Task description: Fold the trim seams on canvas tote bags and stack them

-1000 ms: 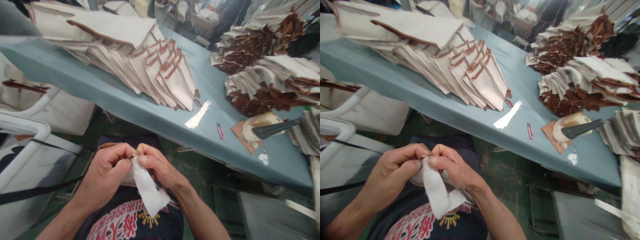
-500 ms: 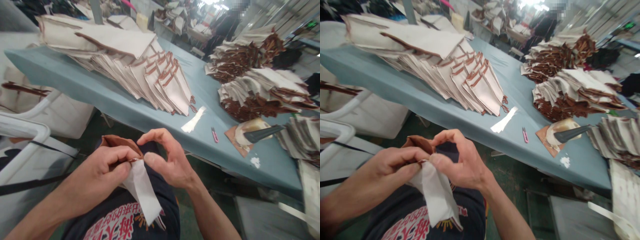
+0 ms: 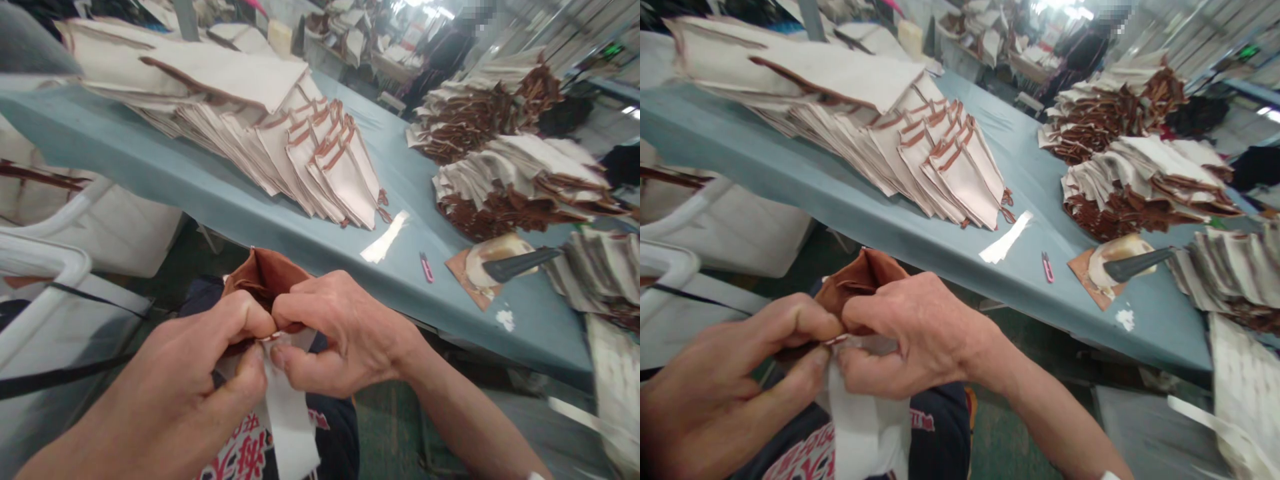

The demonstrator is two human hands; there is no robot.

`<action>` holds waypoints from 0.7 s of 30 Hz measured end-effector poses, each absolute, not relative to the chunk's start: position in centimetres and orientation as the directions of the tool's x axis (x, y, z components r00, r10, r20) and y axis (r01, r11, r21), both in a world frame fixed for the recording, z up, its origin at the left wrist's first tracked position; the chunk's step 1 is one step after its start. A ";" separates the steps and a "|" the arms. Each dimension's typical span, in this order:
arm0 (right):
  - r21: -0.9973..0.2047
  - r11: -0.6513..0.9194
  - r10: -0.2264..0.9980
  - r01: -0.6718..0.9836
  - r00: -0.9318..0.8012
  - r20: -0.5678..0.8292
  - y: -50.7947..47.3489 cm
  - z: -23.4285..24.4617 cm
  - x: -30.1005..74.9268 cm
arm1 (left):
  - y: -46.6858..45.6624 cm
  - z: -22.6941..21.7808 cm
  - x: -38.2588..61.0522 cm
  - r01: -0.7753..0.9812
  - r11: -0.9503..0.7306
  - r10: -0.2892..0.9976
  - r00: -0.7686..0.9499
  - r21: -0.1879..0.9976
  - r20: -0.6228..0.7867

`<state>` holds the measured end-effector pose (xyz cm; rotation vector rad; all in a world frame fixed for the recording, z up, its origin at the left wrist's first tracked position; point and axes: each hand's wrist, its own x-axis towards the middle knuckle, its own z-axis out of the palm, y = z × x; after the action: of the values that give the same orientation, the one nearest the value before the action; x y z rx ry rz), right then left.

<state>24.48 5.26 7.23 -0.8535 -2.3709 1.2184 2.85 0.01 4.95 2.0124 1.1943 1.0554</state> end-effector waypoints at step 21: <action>-0.902 -0.431 0.591 0.011 -0.753 -0.291 5.1 2.1 24.7 | 0.3 -2.2 1.7 0.455 -0.753 0.658 0.504 0.476 0.560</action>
<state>24.75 5.07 2.08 -0.8464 -1.4128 2.2306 1.73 0.31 -2.16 2.4827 0.9408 1.0946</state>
